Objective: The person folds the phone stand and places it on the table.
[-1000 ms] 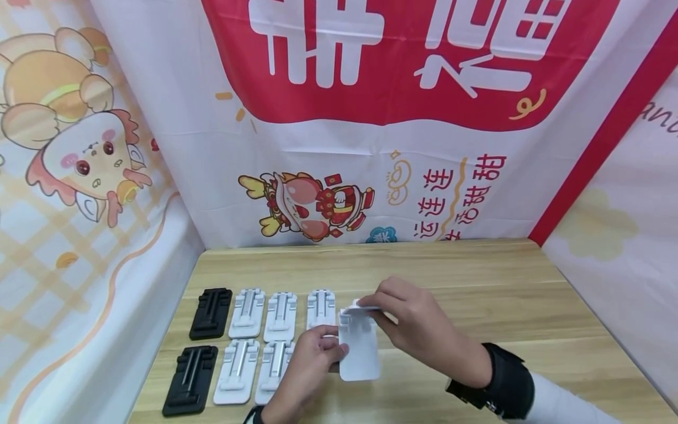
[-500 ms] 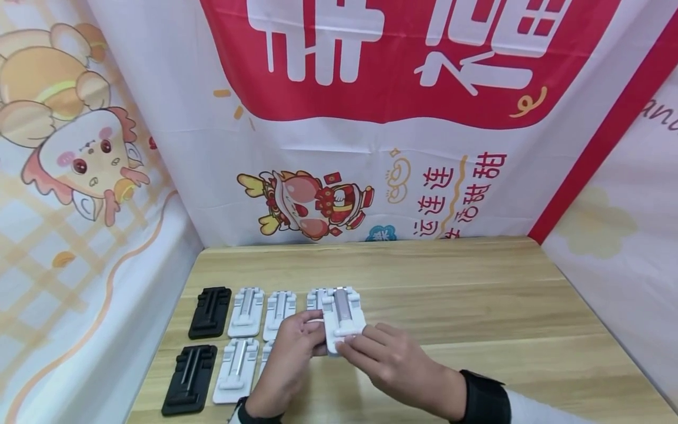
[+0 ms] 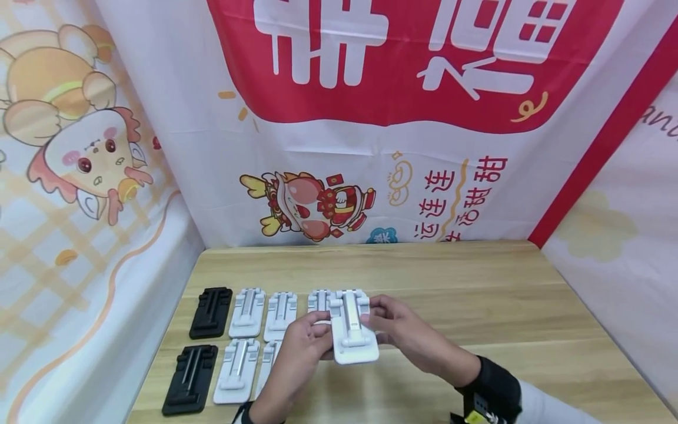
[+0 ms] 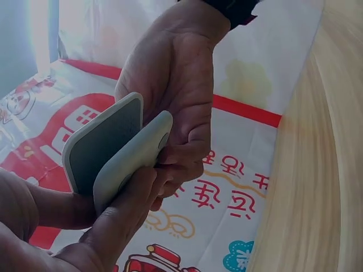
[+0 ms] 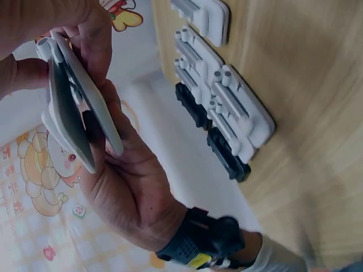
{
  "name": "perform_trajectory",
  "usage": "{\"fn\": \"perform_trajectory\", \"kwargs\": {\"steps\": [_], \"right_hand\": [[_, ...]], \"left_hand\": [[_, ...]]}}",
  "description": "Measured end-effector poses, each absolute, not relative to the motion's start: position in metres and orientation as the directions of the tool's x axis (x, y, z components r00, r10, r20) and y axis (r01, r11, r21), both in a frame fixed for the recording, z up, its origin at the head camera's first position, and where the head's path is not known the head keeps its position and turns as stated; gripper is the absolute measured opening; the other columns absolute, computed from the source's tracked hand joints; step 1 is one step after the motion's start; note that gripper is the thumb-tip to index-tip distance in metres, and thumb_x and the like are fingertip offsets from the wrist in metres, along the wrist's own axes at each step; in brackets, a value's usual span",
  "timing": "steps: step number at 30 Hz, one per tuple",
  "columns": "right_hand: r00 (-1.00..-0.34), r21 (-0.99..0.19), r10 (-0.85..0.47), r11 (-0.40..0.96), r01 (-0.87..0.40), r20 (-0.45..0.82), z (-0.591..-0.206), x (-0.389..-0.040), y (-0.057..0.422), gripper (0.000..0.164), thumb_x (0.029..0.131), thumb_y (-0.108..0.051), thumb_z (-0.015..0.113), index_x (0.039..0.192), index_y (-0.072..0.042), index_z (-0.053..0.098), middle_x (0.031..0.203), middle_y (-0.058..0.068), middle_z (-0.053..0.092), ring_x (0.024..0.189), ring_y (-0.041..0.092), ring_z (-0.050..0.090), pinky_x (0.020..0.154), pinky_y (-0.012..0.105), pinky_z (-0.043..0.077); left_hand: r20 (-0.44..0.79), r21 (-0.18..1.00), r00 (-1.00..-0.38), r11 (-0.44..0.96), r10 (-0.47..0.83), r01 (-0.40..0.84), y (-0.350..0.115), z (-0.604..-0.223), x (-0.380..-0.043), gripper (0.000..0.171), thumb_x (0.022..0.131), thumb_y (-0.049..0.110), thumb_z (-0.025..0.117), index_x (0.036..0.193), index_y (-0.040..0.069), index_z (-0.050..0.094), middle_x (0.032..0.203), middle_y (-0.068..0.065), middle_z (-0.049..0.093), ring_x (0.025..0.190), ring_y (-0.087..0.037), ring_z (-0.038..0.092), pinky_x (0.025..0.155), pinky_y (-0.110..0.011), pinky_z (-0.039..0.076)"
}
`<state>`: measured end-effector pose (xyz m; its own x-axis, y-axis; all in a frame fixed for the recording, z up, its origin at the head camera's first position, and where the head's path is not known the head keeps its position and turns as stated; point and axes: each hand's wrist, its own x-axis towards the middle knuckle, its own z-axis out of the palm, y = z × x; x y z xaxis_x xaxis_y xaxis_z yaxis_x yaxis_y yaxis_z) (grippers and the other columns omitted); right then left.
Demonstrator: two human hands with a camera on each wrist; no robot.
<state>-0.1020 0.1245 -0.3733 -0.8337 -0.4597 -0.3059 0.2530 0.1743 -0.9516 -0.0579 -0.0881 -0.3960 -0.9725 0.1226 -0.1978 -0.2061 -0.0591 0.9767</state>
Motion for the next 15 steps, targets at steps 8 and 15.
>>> {"fn": "perform_trajectory", "kwargs": {"steps": [8,15], "right_hand": [[-0.808,-0.950,-0.500,0.158,0.271,-0.313,-0.3769,-0.1030,0.1273,0.041,0.105,-0.015,0.056,0.137,0.008,0.046,0.115,0.015,0.063,0.098,0.019,0.065,0.087,0.035,0.061],[-0.798,-0.954,-0.525,0.188,0.232,-0.298,-0.3745,-0.1015,0.1280,0.043,0.104,-0.015,0.056,0.138,0.008,0.044,0.116,0.017,0.062,0.099,0.020,0.066,0.087,0.036,0.062]], "left_hand": [[-0.221,0.963,-0.958,-0.115,0.184,-0.244,-0.0930,-0.3961,-0.0577,0.045,0.101,0.004,0.048,0.141,-0.018,0.043,0.109,-0.022,0.073,0.088,-0.017,0.073,0.078,-0.030,0.064],[-0.257,0.956,-0.949,-0.092,0.184,-0.277,-0.0924,-0.3945,-0.0609,0.049,0.104,0.025,0.057,0.134,-0.013,0.050,0.102,-0.016,0.075,0.082,-0.018,0.074,0.075,-0.032,0.064]]}}
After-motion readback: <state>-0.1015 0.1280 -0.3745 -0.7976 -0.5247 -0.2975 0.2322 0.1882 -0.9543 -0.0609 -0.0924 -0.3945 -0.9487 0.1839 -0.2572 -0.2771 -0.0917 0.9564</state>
